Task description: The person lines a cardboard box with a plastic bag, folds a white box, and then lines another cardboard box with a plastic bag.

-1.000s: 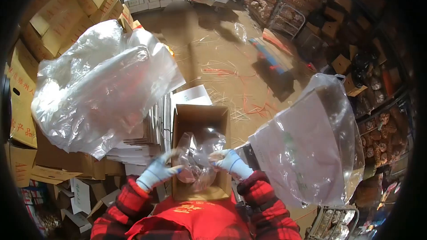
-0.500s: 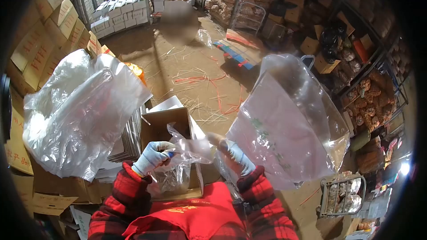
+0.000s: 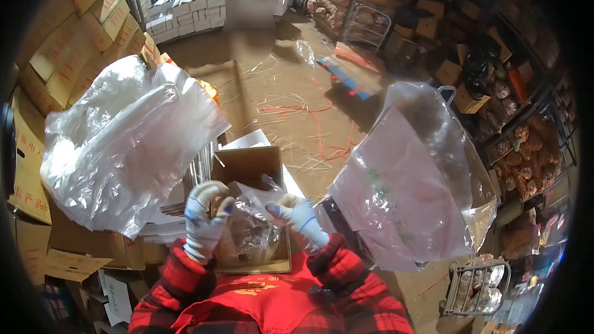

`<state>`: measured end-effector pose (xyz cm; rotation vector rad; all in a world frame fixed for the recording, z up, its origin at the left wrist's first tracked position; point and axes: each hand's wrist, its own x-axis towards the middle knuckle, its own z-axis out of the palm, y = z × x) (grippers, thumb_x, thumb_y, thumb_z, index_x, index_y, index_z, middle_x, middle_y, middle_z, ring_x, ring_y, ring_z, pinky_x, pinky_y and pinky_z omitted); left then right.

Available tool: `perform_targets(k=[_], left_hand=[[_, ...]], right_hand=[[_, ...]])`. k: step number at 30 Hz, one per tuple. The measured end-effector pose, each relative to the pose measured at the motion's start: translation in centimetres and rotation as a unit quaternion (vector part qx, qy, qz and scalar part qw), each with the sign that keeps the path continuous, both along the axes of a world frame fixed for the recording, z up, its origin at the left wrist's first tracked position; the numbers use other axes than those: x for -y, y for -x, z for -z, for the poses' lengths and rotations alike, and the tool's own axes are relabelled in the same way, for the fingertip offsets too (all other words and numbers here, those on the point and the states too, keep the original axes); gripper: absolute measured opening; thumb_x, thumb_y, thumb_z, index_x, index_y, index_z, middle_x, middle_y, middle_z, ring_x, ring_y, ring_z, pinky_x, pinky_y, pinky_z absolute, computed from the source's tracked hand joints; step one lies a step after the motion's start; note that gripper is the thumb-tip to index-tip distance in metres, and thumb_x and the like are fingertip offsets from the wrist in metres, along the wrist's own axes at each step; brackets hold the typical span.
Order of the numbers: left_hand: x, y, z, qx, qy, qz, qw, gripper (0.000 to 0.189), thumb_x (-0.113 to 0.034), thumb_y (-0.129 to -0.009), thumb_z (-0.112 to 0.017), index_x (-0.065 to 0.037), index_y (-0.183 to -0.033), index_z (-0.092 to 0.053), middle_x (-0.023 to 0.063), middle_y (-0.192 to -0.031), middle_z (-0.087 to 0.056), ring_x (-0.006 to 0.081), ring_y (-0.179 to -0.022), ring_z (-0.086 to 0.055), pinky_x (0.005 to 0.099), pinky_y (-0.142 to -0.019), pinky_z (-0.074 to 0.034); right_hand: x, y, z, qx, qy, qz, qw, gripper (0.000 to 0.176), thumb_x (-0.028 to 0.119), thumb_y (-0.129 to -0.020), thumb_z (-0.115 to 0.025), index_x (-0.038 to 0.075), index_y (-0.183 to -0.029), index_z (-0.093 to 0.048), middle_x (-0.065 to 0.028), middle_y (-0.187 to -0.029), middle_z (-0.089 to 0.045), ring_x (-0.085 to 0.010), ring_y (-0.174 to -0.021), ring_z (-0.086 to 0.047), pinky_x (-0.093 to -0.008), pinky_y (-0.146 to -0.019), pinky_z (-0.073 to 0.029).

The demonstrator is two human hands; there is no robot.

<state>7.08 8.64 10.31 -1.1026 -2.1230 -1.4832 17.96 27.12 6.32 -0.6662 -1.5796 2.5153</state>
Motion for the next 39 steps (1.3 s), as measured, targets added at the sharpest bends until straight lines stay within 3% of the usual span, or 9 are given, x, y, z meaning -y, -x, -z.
perform_targets(k=[4, 8, 12, 13, 16, 17, 26, 35, 39], left_hand=[[0.6, -2.3, 3.2, 0.185, -0.014, 0.021, 0.982, 0.006, -0.002, -0.080, -0.064, 0.000, -0.085, -0.063, 0.0091, -0.089, -0.060, 0.0157, -0.080, -0.059, 0.0263, -0.073, -0.048], [0.0, -4.4, 1.8, 0.409, -0.101, 0.090, 0.902, 0.018, -0.006, -0.075, -0.071, -0.001, -0.090, -0.063, 0.0069, -0.091, -0.062, 0.0157, -0.085, -0.060, 0.0278, -0.073, -0.049], [-0.1, -4.3, 3.4, 0.477, -0.092, 0.123, 0.866, 0.018, -0.002, -0.076, -0.070, -0.002, -0.092, -0.062, 0.0032, -0.094, -0.060, 0.0093, -0.086, -0.057, 0.0230, -0.076, -0.047], [0.0, -3.9, 4.0, 0.403, -0.088, 0.137, 0.900, 0.014, -0.002, -0.077, -0.068, -0.002, -0.091, -0.062, 0.0028, -0.091, -0.062, 0.0089, -0.083, -0.057, 0.0224, -0.073, -0.047], [0.5, -3.6, 3.2, 0.568, -0.198, 0.118, 0.790, 0.012, -0.001, -0.080, -0.065, -0.001, -0.091, -0.062, 0.0027, -0.090, -0.063, 0.0087, -0.081, -0.057, 0.0220, -0.072, -0.047], [0.7, -3.3, 3.8, 0.514, -0.150, 0.089, 0.840, 0.011, -0.002, -0.083, -0.062, 0.000, -0.094, -0.062, 0.0030, -0.088, -0.064, 0.0085, -0.079, -0.057, 0.0222, -0.073, -0.047], [0.9, -4.2, 3.0, 0.490, -0.159, 0.086, 0.853, 0.009, -0.002, -0.085, -0.058, 0.000, -0.093, -0.062, 0.0017, -0.088, -0.062, 0.0081, -0.080, -0.056, 0.0225, -0.075, -0.046], [1.3, -3.9, 3.7, 0.325, -0.157, 0.045, 0.931, 0.010, -0.007, -0.082, -0.065, 0.000, -0.089, -0.063, 0.0064, -0.091, -0.060, 0.0135, -0.084, -0.057, 0.0255, -0.075, -0.046], [1.3, -3.6, 3.6, 0.260, -0.180, 0.034, 0.948, 0.014, -0.010, -0.079, -0.068, -0.001, -0.088, -0.063, 0.0069, -0.089, -0.060, 0.0167, -0.082, -0.057, 0.0277, -0.075, -0.046]], right_hand=[[1.9, 0.6, -1.2, 0.018, 0.012, 0.007, 1.000, 0.018, 0.018, -0.081, -0.068, 0.002, -0.089, -0.062, -0.0024, -0.083, -0.065, -0.0100, -0.074, -0.060, -0.0253, -0.071, -0.049], [3.3, 0.7, -0.7, -0.018, 0.026, -0.009, 0.999, 0.019, 0.018, -0.081, -0.068, 0.002, -0.087, -0.060, -0.0046, -0.080, -0.064, -0.0124, -0.072, -0.061, -0.0269, -0.066, -0.051], [5.0, 0.8, -1.5, -0.057, 0.053, 0.000, 0.997, 0.019, 0.020, -0.082, -0.068, 0.004, -0.082, -0.057, -0.0041, -0.077, -0.063, -0.0128, -0.071, -0.060, -0.0272, -0.063, -0.051], [4.5, 0.9, -0.1, -0.026, 0.040, -0.014, 0.999, 0.022, 0.023, -0.084, -0.066, 0.002, -0.090, -0.059, -0.0049, -0.082, -0.064, -0.0135, -0.074, -0.061, -0.0270, -0.067, -0.051], [5.0, 0.9, -1.1, -0.070, 0.060, -0.036, 0.995, 0.029, 0.030, -0.087, -0.060, 0.002, -0.095, -0.060, -0.0055, -0.088, -0.064, -0.0129, -0.081, -0.061, -0.0263, -0.076, -0.048], [5.0, 0.8, -2.1, -0.039, 0.047, -0.051, 0.997, 0.027, 0.024, -0.085, -0.063, 0.000, -0.098, -0.059, -0.0065, -0.092, -0.064, -0.0140, -0.085, -0.060, -0.0278, -0.081, -0.047], [5.4, 0.5, -1.2, -0.074, 0.023, -0.009, 0.997, 0.015, 0.004, -0.077, -0.070, 0.002, -0.088, -0.060, -0.0056, -0.086, -0.063, -0.0129, -0.080, -0.060, -0.0250, -0.074, -0.050], [5.8, 0.4, -4.1, 0.000, -0.012, -0.055, 0.998, 0.033, 0.004, -0.080, -0.066, 0.000, -0.112, -0.057, -0.0058, -0.099, -0.063, -0.0108, -0.084, -0.059, -0.0230, -0.077, -0.048], [6.2, 0.5, -3.3, -0.017, 0.003, -0.059, 0.998, 0.026, 0.005, -0.081, -0.065, -0.001, -0.106, -0.061, -0.0067, -0.098, -0.064, -0.0108, -0.084, -0.059, -0.0235, -0.076, -0.048]])
